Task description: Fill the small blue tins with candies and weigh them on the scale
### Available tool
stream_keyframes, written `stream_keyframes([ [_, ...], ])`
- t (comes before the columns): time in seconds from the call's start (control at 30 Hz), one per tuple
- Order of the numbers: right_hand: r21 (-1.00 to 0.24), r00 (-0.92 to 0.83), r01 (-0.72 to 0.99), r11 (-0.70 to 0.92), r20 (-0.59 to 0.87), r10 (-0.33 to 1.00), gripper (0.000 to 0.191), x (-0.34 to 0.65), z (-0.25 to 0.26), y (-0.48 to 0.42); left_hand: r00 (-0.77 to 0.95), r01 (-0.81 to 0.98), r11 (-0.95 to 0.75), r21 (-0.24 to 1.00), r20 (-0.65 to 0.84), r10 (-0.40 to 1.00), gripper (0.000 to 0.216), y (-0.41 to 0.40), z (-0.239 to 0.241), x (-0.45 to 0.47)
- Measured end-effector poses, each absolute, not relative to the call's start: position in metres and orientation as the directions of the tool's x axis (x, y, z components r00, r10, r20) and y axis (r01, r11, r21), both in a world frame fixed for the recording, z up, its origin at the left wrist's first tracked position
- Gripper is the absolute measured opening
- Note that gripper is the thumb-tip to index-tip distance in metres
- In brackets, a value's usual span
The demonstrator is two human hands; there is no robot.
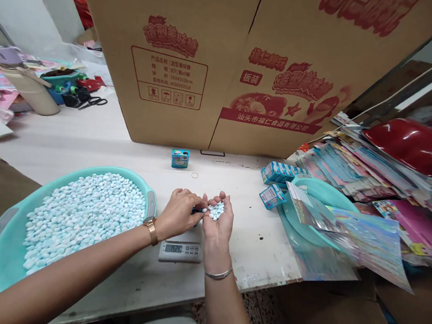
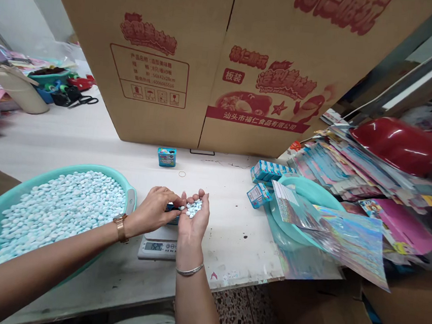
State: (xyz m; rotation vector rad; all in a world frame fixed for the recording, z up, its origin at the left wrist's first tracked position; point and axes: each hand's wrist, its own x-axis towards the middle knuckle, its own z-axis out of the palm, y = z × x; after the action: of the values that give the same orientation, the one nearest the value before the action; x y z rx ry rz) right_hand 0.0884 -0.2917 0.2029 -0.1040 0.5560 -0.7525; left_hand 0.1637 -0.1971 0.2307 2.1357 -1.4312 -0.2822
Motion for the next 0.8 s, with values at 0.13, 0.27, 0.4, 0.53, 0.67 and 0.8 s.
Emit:
stream_keyframes([
  [0.13, -0.26, 0.606, 0.61, 0.749, -0.456, -0.651, 0.012, 0.088, 0.203, -0.293, 0.404, -0.776, -0.265, 0.572, 0.129, -0.906, 0.012, -0.197, 0.229, 0.166],
  [0.27, -0.281, 0.606, 0.609, 0.742, -0.439, -0.664, 0.011, 0.089, 0.203, -0.291, 0.406, -0.769, -0.258, 0.585, 0.134, -0.904, 0.014, -0.197, 0.232, 0.167],
  [0.4, -0.257, 0.63, 0.581, 0.772, -0.459, -0.627, 0.01, 0.089, 0.2, -0.293, 0.424, -0.77, -0.28, 0.573, 0.133, -0.896, 0.01, -0.195, 0.233, 0.168],
  [0.53, -0.204, 0.626, 0.581, 0.788, -0.506, -0.593, 0.019, 0.084, 0.203, -0.304, 0.432, -0.729, -0.282, 0.624, 0.099, -0.897, 0.017, -0.19, 0.236, 0.178],
  [0.67, -0.172, 0.623, 0.617, 0.768, -0.49, -0.61, 0.025, 0.071, 0.211, -0.323, 0.504, -0.681, -0.32, 0.659, 0.105, -0.857, 0.018, -0.18, 0.242, 0.196],
  [0.8, -0.196, 0.566, 0.678, 0.708, -0.477, -0.673, 0.03, 0.052, 0.212, -0.345, 0.558, -0.654, -0.355, 0.668, 0.11, -0.822, 0.019, -0.167, 0.25, 0.207],
])
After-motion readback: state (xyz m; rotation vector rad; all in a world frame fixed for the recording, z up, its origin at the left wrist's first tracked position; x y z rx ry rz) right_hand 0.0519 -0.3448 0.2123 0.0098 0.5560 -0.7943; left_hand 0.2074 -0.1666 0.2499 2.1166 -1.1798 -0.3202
